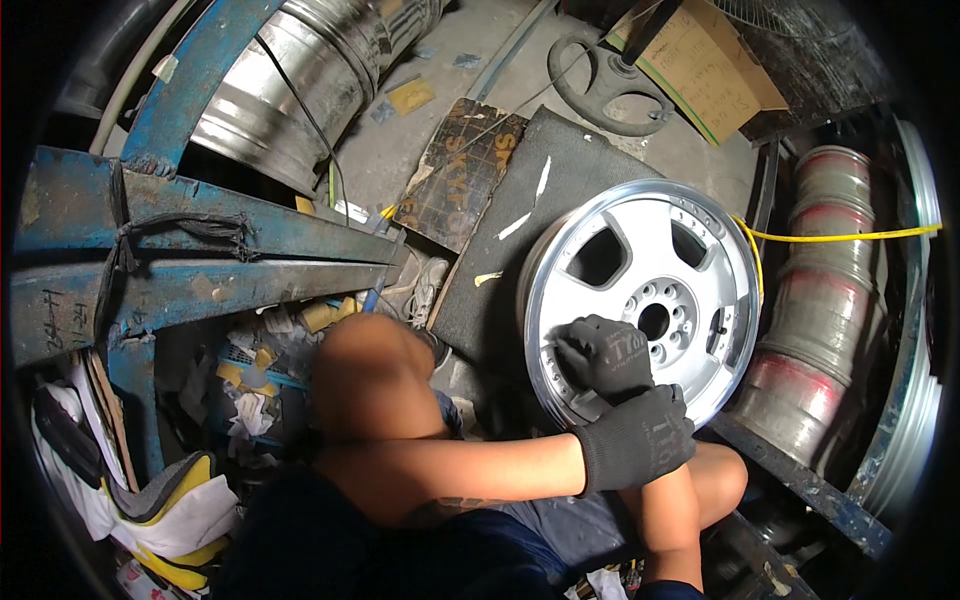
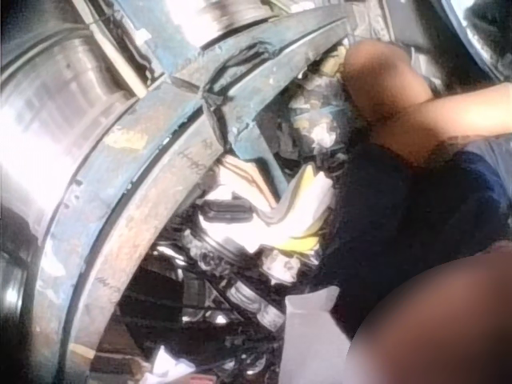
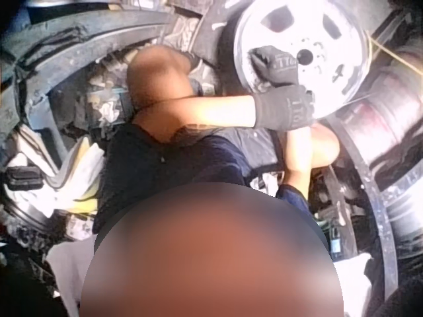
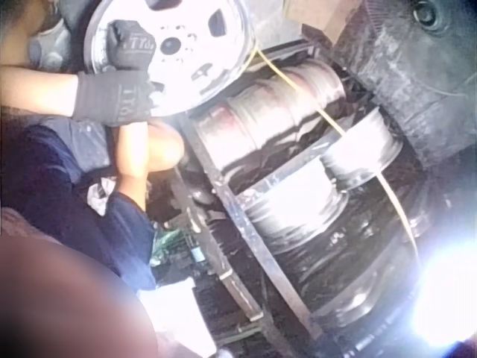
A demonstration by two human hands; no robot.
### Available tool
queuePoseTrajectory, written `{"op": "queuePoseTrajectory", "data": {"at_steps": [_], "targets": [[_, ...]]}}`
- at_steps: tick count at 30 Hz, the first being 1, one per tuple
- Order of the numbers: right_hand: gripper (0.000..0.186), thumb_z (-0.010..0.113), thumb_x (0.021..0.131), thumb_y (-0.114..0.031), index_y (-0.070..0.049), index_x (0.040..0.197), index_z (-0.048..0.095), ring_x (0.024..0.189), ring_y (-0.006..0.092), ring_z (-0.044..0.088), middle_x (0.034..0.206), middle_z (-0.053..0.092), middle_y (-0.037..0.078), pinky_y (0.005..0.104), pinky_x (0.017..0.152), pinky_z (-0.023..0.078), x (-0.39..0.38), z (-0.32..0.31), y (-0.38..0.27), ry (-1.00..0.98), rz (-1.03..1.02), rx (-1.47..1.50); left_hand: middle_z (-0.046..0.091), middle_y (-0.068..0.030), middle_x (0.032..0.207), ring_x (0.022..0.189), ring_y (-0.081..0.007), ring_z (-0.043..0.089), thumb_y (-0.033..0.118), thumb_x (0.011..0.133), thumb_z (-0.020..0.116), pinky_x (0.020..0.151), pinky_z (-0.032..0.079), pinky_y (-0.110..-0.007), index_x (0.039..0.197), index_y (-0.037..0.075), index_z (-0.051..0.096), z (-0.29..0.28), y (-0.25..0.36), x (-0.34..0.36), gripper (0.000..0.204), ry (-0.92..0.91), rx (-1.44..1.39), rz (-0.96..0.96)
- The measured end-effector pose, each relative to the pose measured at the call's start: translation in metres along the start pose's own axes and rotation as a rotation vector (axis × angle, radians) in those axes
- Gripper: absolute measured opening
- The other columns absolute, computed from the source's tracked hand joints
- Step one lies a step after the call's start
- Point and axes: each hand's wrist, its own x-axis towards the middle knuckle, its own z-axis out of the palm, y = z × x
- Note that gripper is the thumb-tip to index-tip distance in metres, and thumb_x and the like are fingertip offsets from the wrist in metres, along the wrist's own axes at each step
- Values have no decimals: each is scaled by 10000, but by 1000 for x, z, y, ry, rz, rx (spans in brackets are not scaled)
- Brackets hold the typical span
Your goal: The recorder is working on a car rim, specifically handling small inserts or bolts on the surface with a tool.
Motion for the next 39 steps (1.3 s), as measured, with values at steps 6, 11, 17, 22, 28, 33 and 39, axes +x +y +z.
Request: {"op": "queuePoseTrajectory", "data": {"at_steps": [6, 11, 17, 22, 28, 33, 39], "targets": [[109, 740, 879, -236, -160, 953, 766, 746, 292, 709, 835, 721, 86, 414, 690, 559, -2, 2, 0, 8, 1, 14, 692, -41, 793, 825, -214, 658, 211, 841, 613, 847, 469, -389, 739, 175, 727, 2, 3, 1, 157, 14, -7, -28], [116, 736, 878, -244, -157, 951, 756, 731, 297, 705, 818, 719, 94, 429, 664, 549, -5, 6, -3, 18, -13, 68, 678, -33, 791, 837, -212, 656, 216, 844, 615, 841, 461, -382, 746, 190, 716, -1, -1, 0, 143, 48, -48, -10], [122, 732, 880, -253, -137, 917, 739, 726, 301, 704, 778, 704, 93, 444, 662, 541, 1, 8, -5, 43, -41, -69, 677, -27, 800, 837, -215, 652, 222, 856, 612, 838, 447, -389, 780, 206, 717, -5, 0, -3, 130, -26, -17, 15], [132, 730, 877, -261, -129, 880, 721, 690, 300, 699, 764, 702, 89, 437, 628, 534, -1, 5, -2, 35, -23, -78, 677, -25, 790, 825, -220, 653, 220, 858, 609, 832, 445, -397, 777, 208, 719, 0, 1, 1, 136, 108, -27, 42], [146, 728, 876, -269, -127, 898, 708, 721, 315, 705, 794, 710, 103, 459, 645, 536, -3, 2, -6, 9, -17, -81, 676, -41, 787, 808, -220, 653, 222, 852, 609, 800, 451, -389, 756, 189, 707, -2, -1, 0, 140, -14, -42, 1], [140, 720, 877, -264, -128, 905, 703, 704, 321, 699, 777, 705, 105, 462, 643, 534, -3, 6, -25, -38, 34, -197, 675, -37, 791, 810, -223, 648, 221, 847, 612, 791, 452, -389, 754, 177, 698, -3, -6, -6, 134, 118, -21, 36], [160, 719, 934, -263, -112, 983, 746, 814, 330, 709, 858, 728, 136, 440, 762, 549, -7, -20, -22, 184, 322, 110, 679, -110, 995, 921, -253, 641, 216, 856, 609, 826, 465, -418, 992, 125, 719, -33, -19, 9, 198, 138, -71, 40]]}}
